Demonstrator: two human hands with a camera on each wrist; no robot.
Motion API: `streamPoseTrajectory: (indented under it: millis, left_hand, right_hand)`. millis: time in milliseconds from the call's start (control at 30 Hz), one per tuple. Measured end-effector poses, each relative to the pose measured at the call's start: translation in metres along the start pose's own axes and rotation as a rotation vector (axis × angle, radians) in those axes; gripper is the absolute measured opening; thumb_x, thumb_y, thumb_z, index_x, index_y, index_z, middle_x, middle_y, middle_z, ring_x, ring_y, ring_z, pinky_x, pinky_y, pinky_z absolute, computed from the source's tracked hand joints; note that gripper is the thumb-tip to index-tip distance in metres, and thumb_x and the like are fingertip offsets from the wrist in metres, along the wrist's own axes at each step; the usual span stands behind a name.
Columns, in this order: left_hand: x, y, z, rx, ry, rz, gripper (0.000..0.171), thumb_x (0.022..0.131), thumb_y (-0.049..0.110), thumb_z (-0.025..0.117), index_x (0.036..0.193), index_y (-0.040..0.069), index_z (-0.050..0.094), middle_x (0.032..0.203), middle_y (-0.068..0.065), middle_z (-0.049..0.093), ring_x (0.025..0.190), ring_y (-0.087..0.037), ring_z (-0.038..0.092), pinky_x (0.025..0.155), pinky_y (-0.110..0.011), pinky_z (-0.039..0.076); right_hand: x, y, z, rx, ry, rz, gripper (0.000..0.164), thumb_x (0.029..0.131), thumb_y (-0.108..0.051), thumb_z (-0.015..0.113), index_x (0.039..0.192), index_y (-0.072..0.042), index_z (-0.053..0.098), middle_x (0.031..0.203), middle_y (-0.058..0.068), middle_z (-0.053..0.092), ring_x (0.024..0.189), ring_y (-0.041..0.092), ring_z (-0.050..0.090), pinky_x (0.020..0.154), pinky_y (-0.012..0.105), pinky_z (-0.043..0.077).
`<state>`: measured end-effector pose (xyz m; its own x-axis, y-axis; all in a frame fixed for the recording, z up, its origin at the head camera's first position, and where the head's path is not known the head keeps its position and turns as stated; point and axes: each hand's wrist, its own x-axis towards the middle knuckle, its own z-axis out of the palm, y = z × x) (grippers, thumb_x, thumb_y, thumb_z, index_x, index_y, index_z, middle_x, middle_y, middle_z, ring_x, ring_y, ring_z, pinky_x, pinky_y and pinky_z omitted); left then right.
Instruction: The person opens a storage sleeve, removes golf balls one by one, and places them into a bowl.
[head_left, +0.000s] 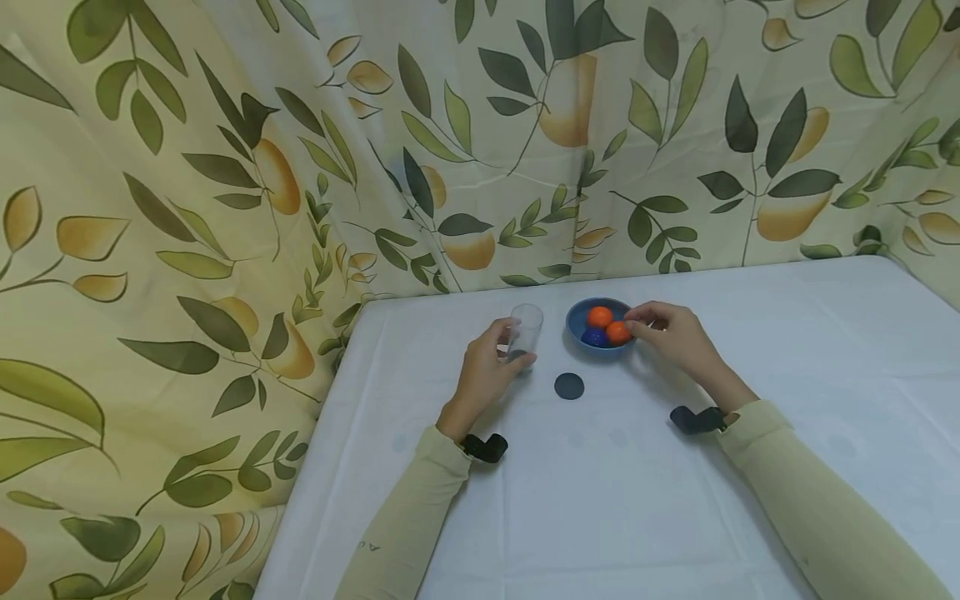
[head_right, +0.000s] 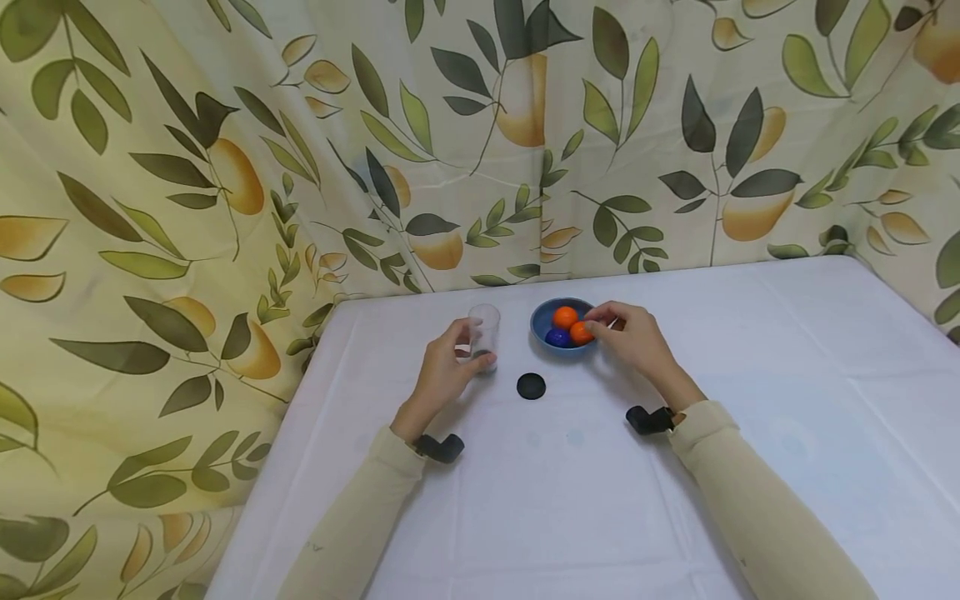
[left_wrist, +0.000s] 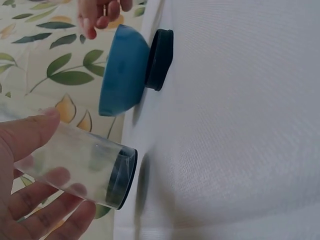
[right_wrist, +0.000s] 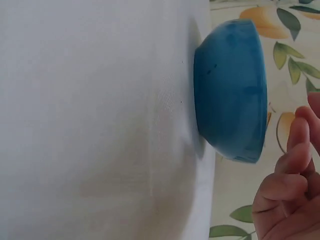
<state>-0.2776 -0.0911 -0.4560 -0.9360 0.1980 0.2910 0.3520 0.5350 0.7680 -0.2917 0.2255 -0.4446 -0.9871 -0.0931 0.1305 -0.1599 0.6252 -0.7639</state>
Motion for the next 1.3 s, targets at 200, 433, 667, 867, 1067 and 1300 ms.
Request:
streamPoseTrajectory:
  millis: [200, 433, 667, 867, 1067, 1300]
  left_hand:
    - [-0.001, -0.003, -0.002, 0.010, -0.012, -0.041, 0.058, 0.088, 0.019, 0.082, 0.139, 0.012, 0.056, 0.125, -0.016, 0.069, 0.107, -0.030, 0.071, 0.091, -0.038, 0.058]
    - [-0.002, -0.008, -0.003, -0.025, -0.026, -0.084, 0.060, 0.089, 0.019, 0.081, 0.142, 0.012, 0.053, 0.126, -0.015, 0.068, 0.101, -0.030, 0.072, 0.087, -0.039, 0.059]
    - [-0.002, -0.011, -0.005, -0.041, -0.045, -0.122, 0.059, 0.090, 0.022, 0.080, 0.141, 0.014, 0.052, 0.127, -0.012, 0.068, 0.102, -0.030, 0.072, 0.087, -0.039, 0.060]
    - [0.000, -0.017, -0.012, 0.011, -0.144, -0.152, 0.063, 0.089, 0.027, 0.081, 0.142, 0.014, 0.050, 0.130, -0.013, 0.066, 0.119, -0.029, 0.065, 0.100, -0.044, 0.054]
    - [0.002, -0.023, -0.031, 0.165, -0.327, -0.163, 0.067, 0.089, 0.035, 0.081, 0.144, 0.010, 0.052, 0.143, -0.015, 0.061, 0.135, -0.031, 0.056, 0.112, -0.048, 0.045]
    - [0.000, -0.028, -0.059, 0.412, -0.357, -0.191, 0.071, 0.088, 0.034, 0.081, 0.147, 0.008, 0.051, 0.150, -0.016, 0.055, 0.142, -0.035, 0.048, 0.116, -0.049, 0.040]
  right_hand:
    - [-0.012, -0.002, 0.001, 0.048, -0.046, -0.063, 0.028, 0.099, -0.028, 0.068, 0.117, -0.007, 0.071, 0.085, 0.005, 0.060, 0.076, 0.014, 0.051, 0.060, 0.025, 0.040]
    - [-0.016, -0.003, 0.004, 0.095, -0.089, -0.133, 0.025, 0.100, -0.022, 0.067, 0.116, -0.004, 0.071, 0.096, 0.008, 0.069, 0.080, 0.010, 0.055, 0.065, 0.022, 0.044]
    - [-0.018, -0.006, 0.003, 0.070, -0.171, -0.108, 0.028, 0.100, -0.027, 0.067, 0.120, -0.007, 0.070, 0.105, 0.011, 0.070, 0.092, 0.013, 0.058, 0.074, 0.024, 0.049]
    - [-0.019, -0.003, 0.000, 0.032, -0.203, -0.117, 0.027, 0.101, -0.027, 0.066, 0.121, -0.009, 0.071, 0.108, 0.012, 0.071, 0.096, 0.015, 0.058, 0.078, 0.024, 0.049]
    - [-0.018, -0.003, -0.007, -0.002, -0.202, -0.108, 0.026, 0.102, -0.026, 0.064, 0.121, -0.009, 0.070, 0.101, 0.011, 0.068, 0.089, 0.019, 0.058, 0.071, 0.026, 0.050]
    - [-0.018, -0.004, -0.015, -0.051, -0.196, -0.085, 0.029, 0.102, -0.030, 0.063, 0.122, -0.010, 0.069, 0.101, 0.012, 0.069, 0.089, 0.020, 0.058, 0.070, 0.028, 0.050]
